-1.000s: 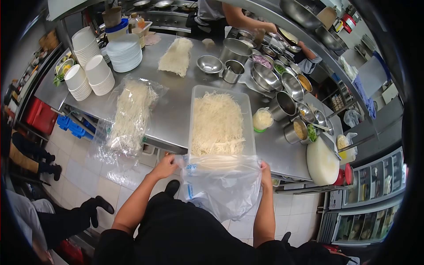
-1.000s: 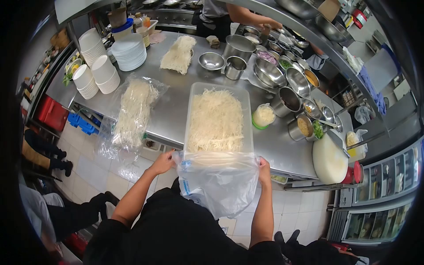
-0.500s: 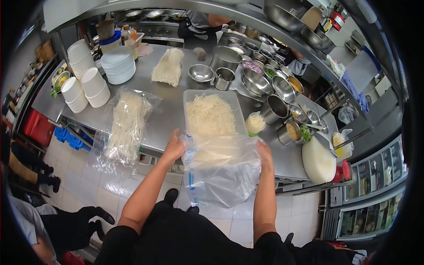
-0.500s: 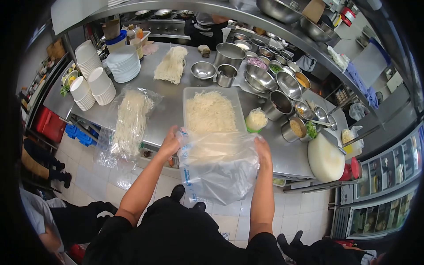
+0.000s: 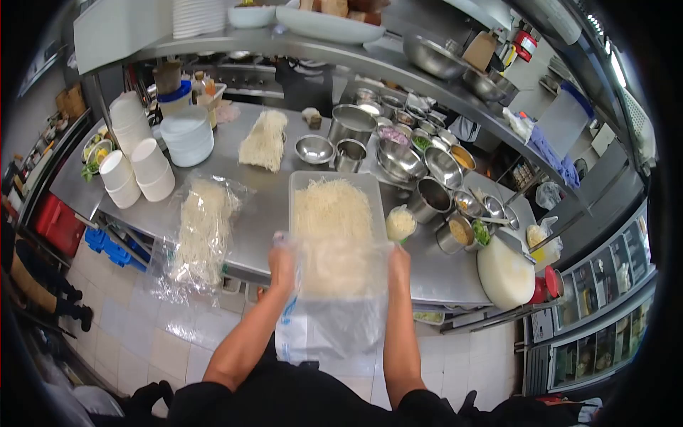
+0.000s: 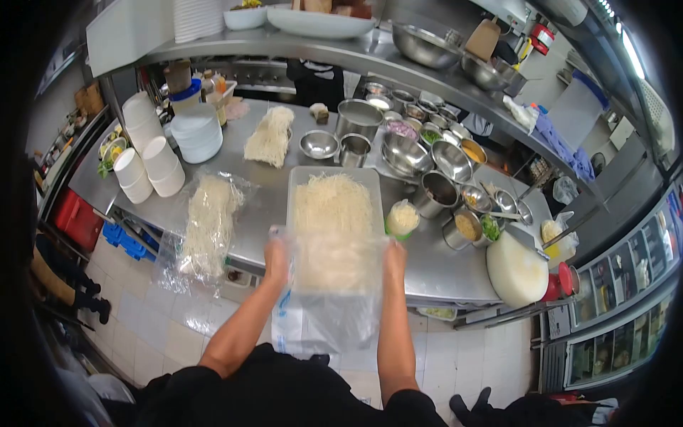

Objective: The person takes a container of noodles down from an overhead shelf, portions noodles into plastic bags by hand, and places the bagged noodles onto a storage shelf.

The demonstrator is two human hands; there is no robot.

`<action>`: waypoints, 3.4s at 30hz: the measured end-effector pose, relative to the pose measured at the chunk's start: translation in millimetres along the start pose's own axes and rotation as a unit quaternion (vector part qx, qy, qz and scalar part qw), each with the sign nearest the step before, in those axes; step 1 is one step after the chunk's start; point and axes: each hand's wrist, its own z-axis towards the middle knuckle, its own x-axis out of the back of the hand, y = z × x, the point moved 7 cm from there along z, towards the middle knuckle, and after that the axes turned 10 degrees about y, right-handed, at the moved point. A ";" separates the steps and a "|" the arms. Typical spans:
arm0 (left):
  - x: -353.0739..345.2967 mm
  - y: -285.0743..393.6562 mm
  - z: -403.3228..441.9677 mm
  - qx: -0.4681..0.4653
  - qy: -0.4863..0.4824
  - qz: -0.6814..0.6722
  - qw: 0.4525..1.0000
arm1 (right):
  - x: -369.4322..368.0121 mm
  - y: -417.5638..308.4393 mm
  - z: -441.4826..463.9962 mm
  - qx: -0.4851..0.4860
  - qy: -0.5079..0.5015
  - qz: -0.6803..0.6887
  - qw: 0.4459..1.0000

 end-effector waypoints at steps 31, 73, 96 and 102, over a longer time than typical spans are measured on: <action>-18.6 80.0 -70.8 -0.472 -0.064 0.018 0.879 | 17.9 -107.2 -69.4 0.036 -0.098 0.411 0.905; -42.6 121.5 -92.6 -0.346 -0.159 -0.168 0.909 | -0.7 -139.7 -79.6 0.077 -0.133 0.549 0.822; -69.1 145.6 -97.0 -0.353 -0.261 -0.067 0.896 | 31.7 -170.6 -70.3 -0.002 -0.129 0.585 0.801; -71.5 134.9 -92.0 -0.409 -0.252 -0.100 0.871 | 22.0 -162.2 -64.3 -0.018 -0.072 0.571 0.818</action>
